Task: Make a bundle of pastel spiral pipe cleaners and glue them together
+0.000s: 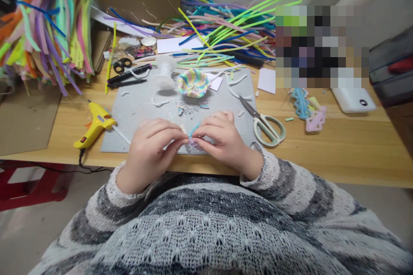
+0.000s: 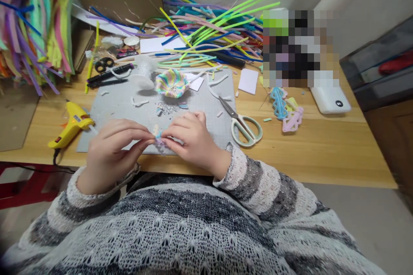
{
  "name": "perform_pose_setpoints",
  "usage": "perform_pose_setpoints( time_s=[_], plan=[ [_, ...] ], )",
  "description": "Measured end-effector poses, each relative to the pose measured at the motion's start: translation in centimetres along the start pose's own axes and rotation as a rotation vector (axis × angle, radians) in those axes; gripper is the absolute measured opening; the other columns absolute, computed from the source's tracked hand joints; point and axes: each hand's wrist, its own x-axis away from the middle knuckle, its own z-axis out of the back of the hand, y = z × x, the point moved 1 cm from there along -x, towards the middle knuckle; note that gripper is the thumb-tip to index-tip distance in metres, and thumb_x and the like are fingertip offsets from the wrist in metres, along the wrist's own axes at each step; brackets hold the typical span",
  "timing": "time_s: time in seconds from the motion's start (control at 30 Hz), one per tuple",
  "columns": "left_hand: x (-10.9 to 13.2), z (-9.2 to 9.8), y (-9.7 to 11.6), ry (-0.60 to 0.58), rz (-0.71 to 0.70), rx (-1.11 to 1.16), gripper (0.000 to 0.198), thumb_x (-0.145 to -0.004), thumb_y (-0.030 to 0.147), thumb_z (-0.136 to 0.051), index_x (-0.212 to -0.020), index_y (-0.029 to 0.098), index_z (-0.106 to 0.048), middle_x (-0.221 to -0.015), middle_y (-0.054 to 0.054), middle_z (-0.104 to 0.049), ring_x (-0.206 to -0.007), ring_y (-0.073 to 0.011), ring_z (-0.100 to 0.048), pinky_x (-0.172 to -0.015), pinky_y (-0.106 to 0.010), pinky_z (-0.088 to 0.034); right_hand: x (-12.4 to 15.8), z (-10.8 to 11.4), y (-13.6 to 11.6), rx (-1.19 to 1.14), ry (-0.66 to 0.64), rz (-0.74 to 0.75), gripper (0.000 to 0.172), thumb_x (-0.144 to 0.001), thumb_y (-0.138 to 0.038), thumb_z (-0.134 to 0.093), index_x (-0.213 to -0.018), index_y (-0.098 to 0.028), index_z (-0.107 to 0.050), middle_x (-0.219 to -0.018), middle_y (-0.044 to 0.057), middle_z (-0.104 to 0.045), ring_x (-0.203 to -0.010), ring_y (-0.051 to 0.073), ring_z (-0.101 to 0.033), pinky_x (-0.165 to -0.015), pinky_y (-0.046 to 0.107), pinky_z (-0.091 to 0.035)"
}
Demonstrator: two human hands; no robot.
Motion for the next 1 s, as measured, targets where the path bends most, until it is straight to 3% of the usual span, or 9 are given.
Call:
perform_pose_setpoints(
  time_s=[0.47, 1.0],
  plan=[
    [-0.06, -0.28, 0.07, -0.014, 0.0, 0.048, 0.002, -0.084, 0.018, -0.066, -0.086, 0.019, -0.065, -0.082, -0.003, -0.072, -0.077, -0.0165, -0.066, -0.074, -0.032, -0.049, -0.05, -0.15, 0.15, -0.062, -0.034, 0.014, 0.015, -0.092, -0.033, -0.058, -0.085, -0.024, -0.069, -0.083, -0.003, -0.072, -0.082, 0.016, -0.057, -0.082, 0.037, -0.026],
    [0.07, -0.28, 0.01, -0.001, -0.015, 0.053, 0.004, -0.082, 0.015, -0.068, -0.086, 0.016, -0.066, -0.082, -0.005, -0.072, -0.077, -0.0178, -0.066, -0.074, -0.033, -0.049, -0.01, -0.05, 0.0, -0.045, 0.012, 0.011, 0.014, -0.09, -0.033, -0.061, -0.083, -0.023, -0.066, -0.082, -0.003, -0.071, -0.082, 0.015, -0.058, -0.082, 0.037, -0.026]
  ],
)
